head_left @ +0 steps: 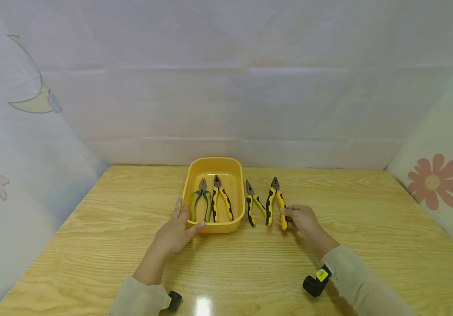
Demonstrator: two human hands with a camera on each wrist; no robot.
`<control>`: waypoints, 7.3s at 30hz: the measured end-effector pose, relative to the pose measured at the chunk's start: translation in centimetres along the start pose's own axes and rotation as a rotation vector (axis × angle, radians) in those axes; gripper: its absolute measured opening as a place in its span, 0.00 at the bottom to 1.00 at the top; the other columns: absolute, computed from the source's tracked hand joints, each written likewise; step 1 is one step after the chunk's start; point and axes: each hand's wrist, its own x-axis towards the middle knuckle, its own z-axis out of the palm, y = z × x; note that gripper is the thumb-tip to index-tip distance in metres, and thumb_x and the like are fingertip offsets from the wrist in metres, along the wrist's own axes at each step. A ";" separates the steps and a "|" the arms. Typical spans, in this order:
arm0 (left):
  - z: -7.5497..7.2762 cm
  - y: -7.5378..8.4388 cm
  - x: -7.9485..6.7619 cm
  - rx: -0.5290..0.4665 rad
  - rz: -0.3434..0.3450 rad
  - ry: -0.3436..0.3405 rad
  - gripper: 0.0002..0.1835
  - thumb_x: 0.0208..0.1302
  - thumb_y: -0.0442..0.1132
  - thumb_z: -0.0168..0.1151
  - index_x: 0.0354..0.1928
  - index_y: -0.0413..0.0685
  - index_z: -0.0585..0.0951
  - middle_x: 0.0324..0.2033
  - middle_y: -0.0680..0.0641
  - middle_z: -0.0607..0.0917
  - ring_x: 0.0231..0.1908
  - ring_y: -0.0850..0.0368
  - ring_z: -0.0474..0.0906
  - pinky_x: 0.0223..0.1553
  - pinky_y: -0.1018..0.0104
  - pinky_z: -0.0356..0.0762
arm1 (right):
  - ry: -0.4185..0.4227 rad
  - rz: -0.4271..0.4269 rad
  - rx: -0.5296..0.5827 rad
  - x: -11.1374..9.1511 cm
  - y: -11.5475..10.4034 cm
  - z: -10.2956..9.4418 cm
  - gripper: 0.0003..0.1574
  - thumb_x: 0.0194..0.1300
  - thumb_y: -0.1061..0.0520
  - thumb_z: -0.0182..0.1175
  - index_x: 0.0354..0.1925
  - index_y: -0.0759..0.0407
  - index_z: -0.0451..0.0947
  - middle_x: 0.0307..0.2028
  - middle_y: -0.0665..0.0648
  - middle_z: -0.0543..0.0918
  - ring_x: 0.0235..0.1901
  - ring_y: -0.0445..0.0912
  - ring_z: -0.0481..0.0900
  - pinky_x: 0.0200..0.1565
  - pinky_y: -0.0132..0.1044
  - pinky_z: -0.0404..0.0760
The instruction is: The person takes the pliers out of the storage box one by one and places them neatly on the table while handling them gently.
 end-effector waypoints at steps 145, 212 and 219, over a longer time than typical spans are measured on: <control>0.0 0.2 0.0 -0.023 -0.005 -0.011 0.44 0.56 0.64 0.43 0.65 0.39 0.48 0.65 0.46 0.32 0.51 0.36 0.64 0.38 0.49 0.71 | 0.098 -0.155 -0.696 1.1 0.8 -1.7 0.13 0.54 0.60 0.59 0.30 0.72 0.76 0.23 0.57 0.78 0.22 0.45 0.72 0.21 0.33 0.69; 0.1 -0.2 0.1 -0.031 0.004 -0.009 0.44 0.57 0.63 0.43 0.65 0.40 0.47 0.64 0.46 0.32 0.53 0.35 0.61 0.38 0.49 0.71 | -0.135 -0.158 -0.204 -2.2 -3.8 4.4 0.21 0.58 0.60 0.55 0.45 0.75 0.69 0.40 0.69 0.75 0.32 0.48 0.78 0.37 0.40 0.76; 0.2 -0.1 0.1 -0.037 0.000 -0.007 0.43 0.57 0.63 0.44 0.65 0.40 0.47 0.64 0.46 0.31 0.52 0.35 0.63 0.36 0.50 0.72 | -0.177 -0.186 -0.165 -2.5 -4.3 5.4 0.19 0.58 0.62 0.55 0.44 0.77 0.69 0.40 0.71 0.75 0.31 0.48 0.79 0.35 0.39 0.77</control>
